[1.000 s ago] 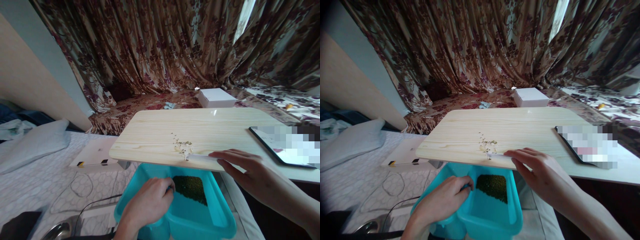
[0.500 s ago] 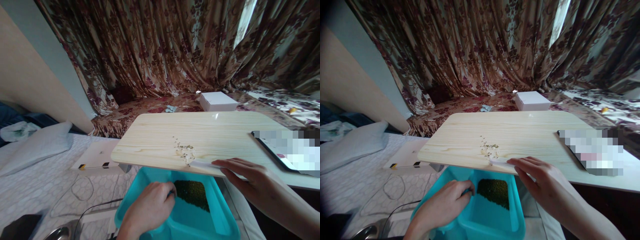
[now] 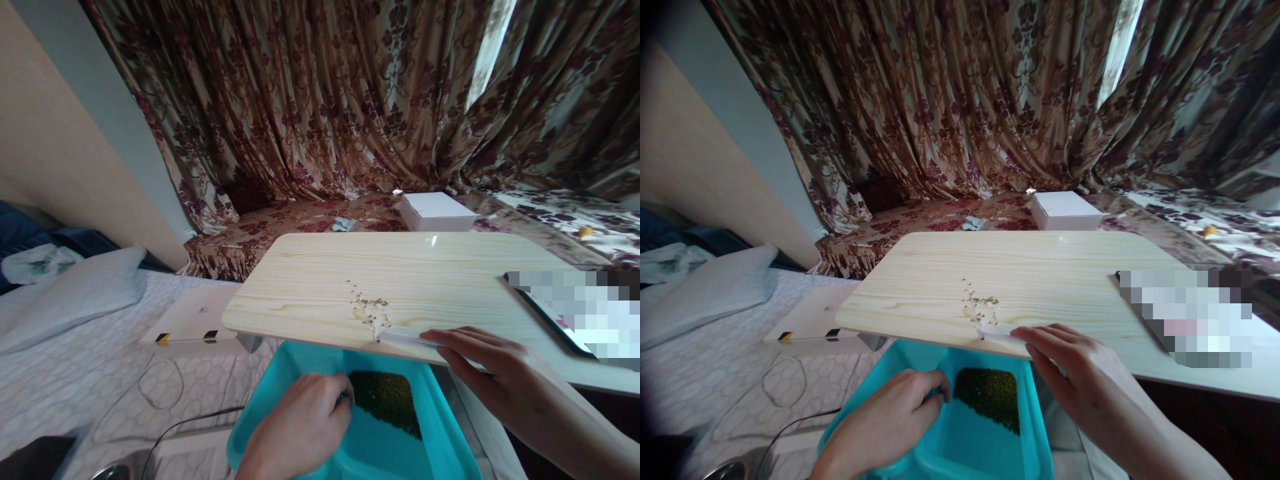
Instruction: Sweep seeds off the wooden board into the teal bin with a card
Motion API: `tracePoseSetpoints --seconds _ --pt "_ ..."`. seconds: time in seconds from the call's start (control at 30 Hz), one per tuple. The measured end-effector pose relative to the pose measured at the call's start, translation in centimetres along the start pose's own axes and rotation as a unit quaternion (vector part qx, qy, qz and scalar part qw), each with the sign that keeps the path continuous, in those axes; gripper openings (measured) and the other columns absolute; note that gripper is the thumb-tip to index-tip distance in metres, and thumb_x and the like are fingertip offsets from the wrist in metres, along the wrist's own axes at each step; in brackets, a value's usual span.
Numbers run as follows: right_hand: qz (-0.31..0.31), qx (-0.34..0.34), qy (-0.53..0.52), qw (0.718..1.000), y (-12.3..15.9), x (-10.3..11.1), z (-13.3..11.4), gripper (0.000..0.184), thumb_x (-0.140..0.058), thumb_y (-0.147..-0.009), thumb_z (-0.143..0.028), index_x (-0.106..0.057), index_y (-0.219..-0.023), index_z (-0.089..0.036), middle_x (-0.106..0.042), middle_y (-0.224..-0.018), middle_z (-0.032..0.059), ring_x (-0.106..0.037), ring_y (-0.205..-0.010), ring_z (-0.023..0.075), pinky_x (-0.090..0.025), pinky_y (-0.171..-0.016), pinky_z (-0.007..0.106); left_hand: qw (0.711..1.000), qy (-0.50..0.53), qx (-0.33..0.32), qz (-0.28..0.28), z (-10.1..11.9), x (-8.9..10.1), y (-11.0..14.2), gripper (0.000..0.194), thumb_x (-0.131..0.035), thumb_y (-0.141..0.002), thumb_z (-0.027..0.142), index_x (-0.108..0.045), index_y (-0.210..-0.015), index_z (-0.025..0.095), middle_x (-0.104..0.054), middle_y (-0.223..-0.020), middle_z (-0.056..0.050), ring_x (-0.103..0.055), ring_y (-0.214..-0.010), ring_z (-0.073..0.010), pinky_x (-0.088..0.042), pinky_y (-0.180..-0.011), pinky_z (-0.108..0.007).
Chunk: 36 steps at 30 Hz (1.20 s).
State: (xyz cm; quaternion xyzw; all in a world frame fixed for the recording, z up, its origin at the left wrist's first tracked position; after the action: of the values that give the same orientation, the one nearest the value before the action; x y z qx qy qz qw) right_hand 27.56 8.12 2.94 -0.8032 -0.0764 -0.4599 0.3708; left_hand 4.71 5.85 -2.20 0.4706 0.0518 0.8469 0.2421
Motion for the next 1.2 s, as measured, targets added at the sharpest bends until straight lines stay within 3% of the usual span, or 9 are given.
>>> tracePoseSetpoints --seconds 0.47,0.73,0.93,1.2 --pt "-0.014 0.010 -0.006 1.000 0.6 0.1 -0.4 0.028 -0.048 -0.095 -0.023 -0.070 -0.111 -0.029 -0.078 -0.099 0.0005 -0.074 -0.084 0.0165 -0.060 -0.069 0.026 1.000 0.002 -0.007 0.004 -0.2 -0.3 -0.1 0.033 -0.038 -0.087 0.021 -0.069 -0.098 0.023 -0.072 -0.100 -0.005 -0.063 -0.099 -0.0246 -0.043 -0.088 -0.034" --pt "0.041 -0.010 0.012 0.999 0.5 1.8 0.1 0.027 -0.050 -0.093 -0.028 -0.074 -0.105 -0.028 -0.079 -0.093 0.0026 -0.075 -0.076 0.0205 -0.062 -0.061 0.029 1.000 -0.008 -0.005 -0.006 -0.1 -0.3 -0.1 0.033 -0.038 -0.088 0.022 -0.069 -0.096 0.022 -0.072 -0.099 -0.006 -0.063 -0.099 -0.0249 -0.043 -0.086 -0.033" --pt "-0.007 -0.027 -0.015 0.999 0.8 0.2 0.2 0.028 -0.050 -0.095 -0.028 -0.072 -0.112 -0.028 -0.078 -0.099 0.0032 -0.074 -0.084 0.0191 -0.061 -0.068 0.029 1.000 -0.012 -0.006 -0.009 0.1 -0.3 -0.1 0.034 -0.037 -0.090 0.023 -0.070 -0.099 0.022 -0.072 -0.101 -0.006 -0.062 -0.100 -0.0245 -0.043 -0.087 -0.032" --pt "-0.046 -0.032 -0.047 0.997 0.8 -0.2 -0.8 0.032 -0.049 -0.094 -0.027 -0.073 -0.114 -0.031 -0.078 -0.096 0.0045 -0.074 -0.080 0.0225 -0.061 -0.065 0.030 1.000 -0.021 -0.005 -0.013 0.0 -0.2 -0.2 0.033 -0.038 -0.090 0.023 -0.070 -0.100 0.022 -0.072 -0.100 -0.006 -0.063 -0.099 -0.0238 -0.043 -0.085 -0.031"
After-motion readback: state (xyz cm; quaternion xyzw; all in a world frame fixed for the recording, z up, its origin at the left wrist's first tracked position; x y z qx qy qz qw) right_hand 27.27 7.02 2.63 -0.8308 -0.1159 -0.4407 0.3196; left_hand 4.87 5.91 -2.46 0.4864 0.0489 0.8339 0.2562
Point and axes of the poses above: each hand's wrist, its own y-axis away from the middle knuckle, its own x-axis out of the back of the hand, z = x × y, the point moved 5 cm from there along -y, towards the middle knuckle
